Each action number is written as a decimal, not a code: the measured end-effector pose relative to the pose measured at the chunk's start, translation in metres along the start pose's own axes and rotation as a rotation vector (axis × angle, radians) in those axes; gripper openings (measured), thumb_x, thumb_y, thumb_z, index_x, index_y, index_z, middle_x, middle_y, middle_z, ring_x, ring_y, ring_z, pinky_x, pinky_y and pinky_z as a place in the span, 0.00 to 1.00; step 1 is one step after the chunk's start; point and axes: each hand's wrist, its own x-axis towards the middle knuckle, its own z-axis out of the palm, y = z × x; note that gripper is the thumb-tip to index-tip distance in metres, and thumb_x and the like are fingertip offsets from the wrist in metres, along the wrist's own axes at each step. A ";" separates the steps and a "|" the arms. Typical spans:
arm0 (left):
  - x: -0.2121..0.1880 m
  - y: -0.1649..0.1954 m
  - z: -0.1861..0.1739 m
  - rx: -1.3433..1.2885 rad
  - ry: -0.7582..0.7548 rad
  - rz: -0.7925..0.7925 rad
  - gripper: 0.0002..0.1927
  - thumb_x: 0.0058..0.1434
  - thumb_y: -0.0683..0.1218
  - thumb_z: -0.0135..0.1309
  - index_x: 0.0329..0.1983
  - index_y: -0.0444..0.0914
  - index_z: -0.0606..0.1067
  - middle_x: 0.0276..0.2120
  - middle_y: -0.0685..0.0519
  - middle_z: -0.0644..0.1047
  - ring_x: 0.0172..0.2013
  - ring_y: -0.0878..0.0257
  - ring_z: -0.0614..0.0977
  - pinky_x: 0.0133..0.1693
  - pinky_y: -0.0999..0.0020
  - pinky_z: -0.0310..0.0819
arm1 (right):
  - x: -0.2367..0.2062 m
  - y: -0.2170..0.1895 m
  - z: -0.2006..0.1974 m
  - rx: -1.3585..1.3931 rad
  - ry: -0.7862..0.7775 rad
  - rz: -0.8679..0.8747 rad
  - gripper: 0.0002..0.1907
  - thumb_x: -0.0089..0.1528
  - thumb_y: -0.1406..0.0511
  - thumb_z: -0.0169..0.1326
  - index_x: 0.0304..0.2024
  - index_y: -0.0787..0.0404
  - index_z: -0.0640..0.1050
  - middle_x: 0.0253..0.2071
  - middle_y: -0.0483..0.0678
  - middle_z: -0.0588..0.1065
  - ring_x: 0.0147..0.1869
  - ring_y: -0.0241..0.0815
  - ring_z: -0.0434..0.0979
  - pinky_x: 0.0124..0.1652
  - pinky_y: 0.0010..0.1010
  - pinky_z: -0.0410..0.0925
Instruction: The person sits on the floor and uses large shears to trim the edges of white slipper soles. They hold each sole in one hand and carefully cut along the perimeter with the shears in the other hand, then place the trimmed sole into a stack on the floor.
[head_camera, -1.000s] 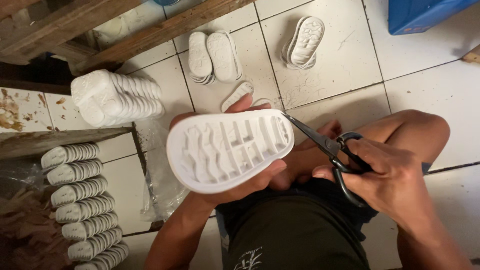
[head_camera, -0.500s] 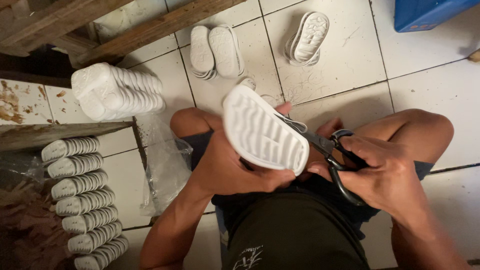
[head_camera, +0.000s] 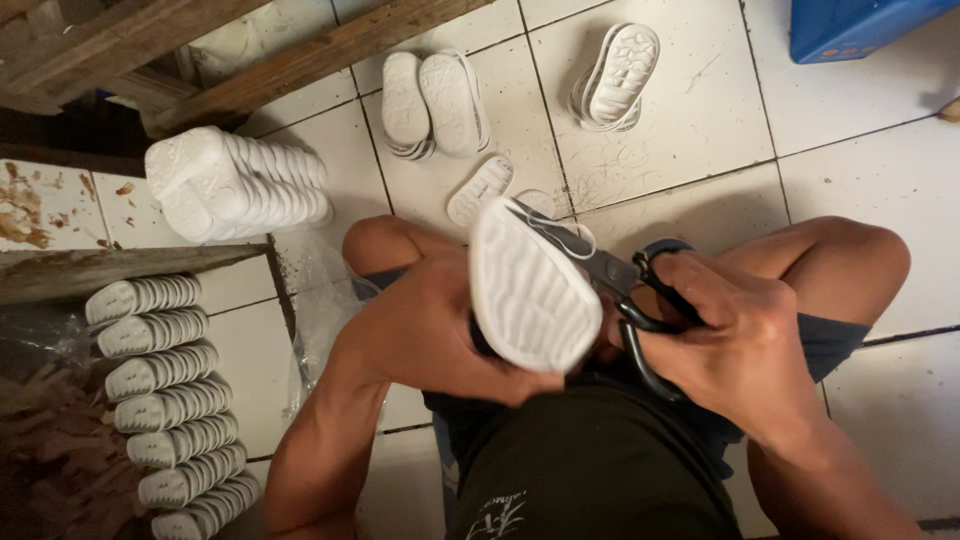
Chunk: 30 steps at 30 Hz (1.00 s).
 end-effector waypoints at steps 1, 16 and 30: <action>-0.001 0.001 -0.001 -0.046 -0.062 -0.055 0.29 0.49 0.45 0.72 0.55 0.35 0.79 0.46 0.53 0.84 0.46 0.68 0.85 0.51 0.73 0.81 | -0.001 0.002 0.001 0.002 0.002 -0.029 0.16 0.51 0.74 0.66 0.39 0.75 0.78 0.29 0.51 0.76 0.27 0.34 0.75 0.27 0.26 0.66; 0.023 -0.040 0.036 -0.802 0.232 0.237 0.42 0.70 0.48 0.63 0.79 0.32 0.54 0.69 0.39 0.69 0.71 0.50 0.71 0.72 0.56 0.67 | -0.017 0.086 0.049 1.363 -0.115 0.624 0.06 0.54 0.70 0.58 0.31 0.59 0.73 0.22 0.52 0.76 0.16 0.44 0.75 0.15 0.33 0.67; 0.008 -0.026 0.043 -0.629 0.436 0.187 0.37 0.73 0.43 0.58 0.79 0.27 0.56 0.66 0.37 0.72 0.63 0.56 0.76 0.69 0.60 0.70 | -0.017 0.057 0.008 -0.024 0.057 -0.072 0.23 0.52 0.73 0.65 0.48 0.79 0.76 0.39 0.59 0.79 0.35 0.40 0.80 0.31 0.27 0.72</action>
